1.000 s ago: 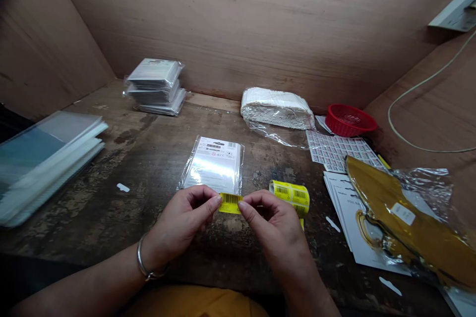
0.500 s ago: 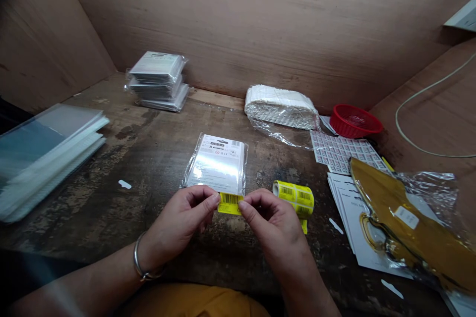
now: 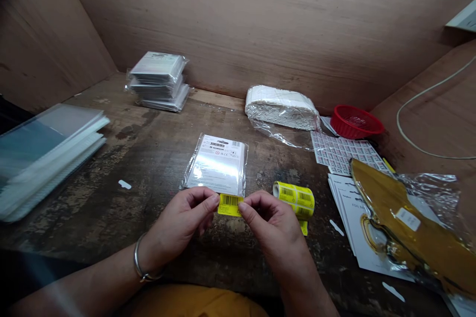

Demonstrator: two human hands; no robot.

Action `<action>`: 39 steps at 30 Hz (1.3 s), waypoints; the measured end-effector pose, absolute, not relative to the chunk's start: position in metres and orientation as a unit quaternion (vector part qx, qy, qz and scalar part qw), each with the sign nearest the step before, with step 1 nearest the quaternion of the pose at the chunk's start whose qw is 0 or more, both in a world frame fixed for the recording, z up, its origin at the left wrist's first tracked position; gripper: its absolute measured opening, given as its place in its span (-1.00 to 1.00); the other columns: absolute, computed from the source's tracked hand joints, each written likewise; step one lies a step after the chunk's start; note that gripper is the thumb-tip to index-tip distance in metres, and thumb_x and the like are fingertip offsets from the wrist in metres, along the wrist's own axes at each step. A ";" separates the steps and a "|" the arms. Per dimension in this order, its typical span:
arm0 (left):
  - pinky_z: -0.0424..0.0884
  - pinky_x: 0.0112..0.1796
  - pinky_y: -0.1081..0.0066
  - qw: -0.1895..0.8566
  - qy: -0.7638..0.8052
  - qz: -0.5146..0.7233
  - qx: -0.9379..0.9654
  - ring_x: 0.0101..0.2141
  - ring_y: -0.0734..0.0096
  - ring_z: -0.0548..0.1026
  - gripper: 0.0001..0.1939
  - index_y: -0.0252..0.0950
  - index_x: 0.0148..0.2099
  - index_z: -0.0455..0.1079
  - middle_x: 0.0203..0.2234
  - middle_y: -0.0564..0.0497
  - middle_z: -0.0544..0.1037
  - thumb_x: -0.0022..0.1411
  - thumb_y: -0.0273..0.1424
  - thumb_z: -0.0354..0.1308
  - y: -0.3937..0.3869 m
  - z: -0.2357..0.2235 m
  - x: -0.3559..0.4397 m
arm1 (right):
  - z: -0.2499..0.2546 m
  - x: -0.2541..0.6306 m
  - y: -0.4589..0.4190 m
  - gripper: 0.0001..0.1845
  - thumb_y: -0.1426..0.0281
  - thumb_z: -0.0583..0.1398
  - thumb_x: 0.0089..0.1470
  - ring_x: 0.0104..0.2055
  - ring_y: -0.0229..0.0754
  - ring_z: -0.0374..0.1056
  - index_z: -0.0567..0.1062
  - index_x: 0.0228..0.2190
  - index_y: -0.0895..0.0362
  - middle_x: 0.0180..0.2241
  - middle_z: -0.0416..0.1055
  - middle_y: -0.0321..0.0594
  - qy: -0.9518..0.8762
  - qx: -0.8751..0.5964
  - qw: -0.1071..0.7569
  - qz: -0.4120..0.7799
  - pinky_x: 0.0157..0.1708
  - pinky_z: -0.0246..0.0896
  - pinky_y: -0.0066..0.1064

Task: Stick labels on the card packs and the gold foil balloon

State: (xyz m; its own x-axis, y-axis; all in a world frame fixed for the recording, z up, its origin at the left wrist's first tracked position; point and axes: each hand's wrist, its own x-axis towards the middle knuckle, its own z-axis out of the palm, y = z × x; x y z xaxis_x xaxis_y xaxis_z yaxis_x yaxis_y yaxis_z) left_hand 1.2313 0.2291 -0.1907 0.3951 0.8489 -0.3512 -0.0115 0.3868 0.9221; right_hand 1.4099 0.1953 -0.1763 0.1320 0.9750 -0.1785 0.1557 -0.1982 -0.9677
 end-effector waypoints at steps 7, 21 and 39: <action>0.15 -0.62 0.57 0.701 0.458 0.308 0.453 -0.66 0.60 0.22 -0.69 -0.33 -0.38 0.32 -0.69 0.16 0.31 0.20 -0.16 0.11 0.230 -0.188 1.232 | -0.174 1.408 0.198 -0.74 0.19 0.31 -0.07 -0.46 -0.29 0.19 0.50 -0.53 0.12 -0.54 0.35 -0.33 -0.465 -0.618 0.429 0.466 -0.45 0.10 -0.48; 0.36 -0.18 0.36 0.371 0.526 0.326 0.692 -0.18 0.27 0.47 -0.66 -0.26 0.03 0.44 -0.12 -0.07 0.52 0.27 -0.26 0.06 0.265 -0.166 1.179 | -0.176 1.412 0.228 -0.75 0.24 0.43 -0.27 -0.32 -0.26 0.29 0.55 -0.55 0.12 -0.42 0.45 -0.29 -0.362 -0.603 0.538 0.466 -0.28 0.22 -0.48; 0.40 -0.41 0.45 0.488 0.563 0.309 0.590 -0.43 0.41 0.43 -0.42 -0.40 0.21 0.27 -0.37 -0.05 0.50 0.13 -0.43 0.16 0.273 -0.202 1.175 | -0.209 1.397 0.250 -0.69 0.21 0.45 -0.35 -0.21 -0.13 0.42 0.56 -0.59 0.15 -0.17 0.52 -0.09 -0.309 -0.585 0.503 0.555 -0.22 0.36 -0.38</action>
